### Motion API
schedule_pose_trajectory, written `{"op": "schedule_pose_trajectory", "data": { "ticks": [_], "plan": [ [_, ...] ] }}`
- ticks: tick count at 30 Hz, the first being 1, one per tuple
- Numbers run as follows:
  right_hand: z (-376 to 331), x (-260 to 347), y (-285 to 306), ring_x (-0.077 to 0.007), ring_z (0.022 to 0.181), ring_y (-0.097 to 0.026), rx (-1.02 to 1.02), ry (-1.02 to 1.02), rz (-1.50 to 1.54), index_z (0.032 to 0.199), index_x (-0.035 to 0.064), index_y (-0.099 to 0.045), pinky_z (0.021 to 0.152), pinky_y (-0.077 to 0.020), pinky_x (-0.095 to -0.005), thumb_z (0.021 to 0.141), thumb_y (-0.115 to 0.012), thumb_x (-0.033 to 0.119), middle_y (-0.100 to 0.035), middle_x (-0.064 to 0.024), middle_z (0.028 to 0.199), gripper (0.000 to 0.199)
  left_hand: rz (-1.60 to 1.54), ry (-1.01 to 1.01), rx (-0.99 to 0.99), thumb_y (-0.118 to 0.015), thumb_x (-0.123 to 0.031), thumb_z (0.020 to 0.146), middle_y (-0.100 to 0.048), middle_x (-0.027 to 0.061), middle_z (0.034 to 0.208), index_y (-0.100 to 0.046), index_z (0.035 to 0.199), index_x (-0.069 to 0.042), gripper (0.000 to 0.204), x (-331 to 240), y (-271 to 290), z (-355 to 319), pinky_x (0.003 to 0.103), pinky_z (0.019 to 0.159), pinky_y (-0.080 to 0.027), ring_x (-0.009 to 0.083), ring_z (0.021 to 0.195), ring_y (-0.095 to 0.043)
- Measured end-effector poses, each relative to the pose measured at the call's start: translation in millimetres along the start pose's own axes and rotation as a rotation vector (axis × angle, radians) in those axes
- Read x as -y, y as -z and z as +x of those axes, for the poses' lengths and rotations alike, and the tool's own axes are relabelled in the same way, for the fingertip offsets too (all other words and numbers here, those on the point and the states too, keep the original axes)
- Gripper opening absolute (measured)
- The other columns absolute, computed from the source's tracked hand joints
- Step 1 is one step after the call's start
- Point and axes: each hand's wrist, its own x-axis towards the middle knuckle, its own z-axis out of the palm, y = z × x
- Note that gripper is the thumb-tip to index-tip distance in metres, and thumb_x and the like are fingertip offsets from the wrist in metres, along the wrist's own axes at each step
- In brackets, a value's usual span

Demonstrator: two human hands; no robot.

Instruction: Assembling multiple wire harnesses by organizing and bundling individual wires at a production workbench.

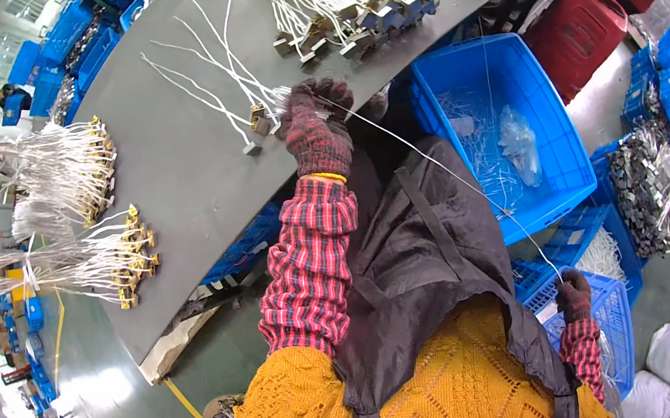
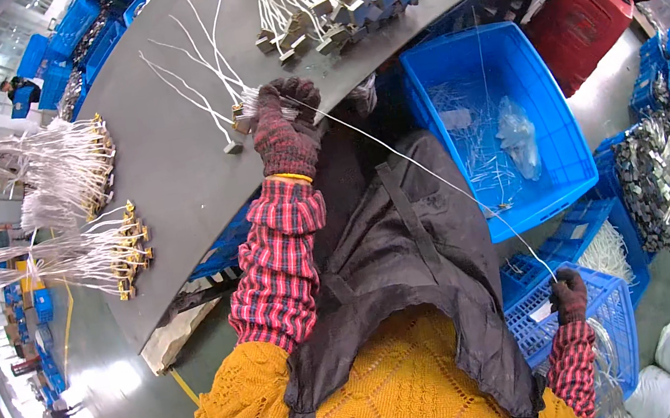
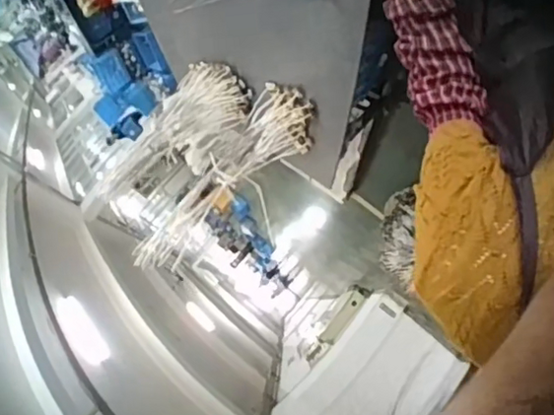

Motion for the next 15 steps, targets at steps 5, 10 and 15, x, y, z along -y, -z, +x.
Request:
{"op": "schedule_pose_trajectory", "data": {
  "ticks": [5, 10, 15],
  "plan": [
    [12.5, -9.9, 2.8, -0.0156, 0.048, -0.053, -0.03, 0.007, 0.024, 0.109, 0.0035, -0.061, 0.036, -0.0431, -0.03, 0.079, -0.062, 0.011, -0.064, -0.009, 0.082, 0.03, 0.047, -0.074, -0.104, -0.058, -0.023, 0.098, -0.068, 0.012, 0.086, -0.062, 0.099, -0.004, 0.019, -19.4, -1.7, 7.4, 0.042, 0.071, -0.06, 0.027, 0.075, -0.068],
    [14.5, -10.9, 1.4, -0.0157, 0.048, -0.054, 0.029, -0.039, 0.157, 0.112, 0.0052, -0.061, 0.034, -0.0438, -0.0291, 0.078, -0.069, 0.008, -0.063, -0.0081, 0.083, 0.035, 0.078, -0.077, -0.139, -0.06, -0.023, 0.096, -0.068, 0.0135, 0.088, -0.063, 0.1, -0.003, 0.02, -27.6, -1.4, 7.6, 0.042, 0.069, -0.06, 0.0287, 0.077, -0.068],
    [8.6, 51.8, -63.7, -0.0143, 0.061, -0.058, 0.147, -0.032, -0.096, 0.112, 0.0024, -0.062, 0.051, -0.0487, -0.0294, 0.083, -0.065, 0.014, -0.063, -0.0063, 0.086, 0.031, 0.08, 0.064, 0.017, -0.059, -0.022, 0.097, -0.068, 0.0156, 0.091, -0.063, 0.103, -0.002, 0.021, -14.9, 8.5, -2.1, 0.044, 0.076, -0.06, 0.0315, 0.082, -0.069]
  ]
}}
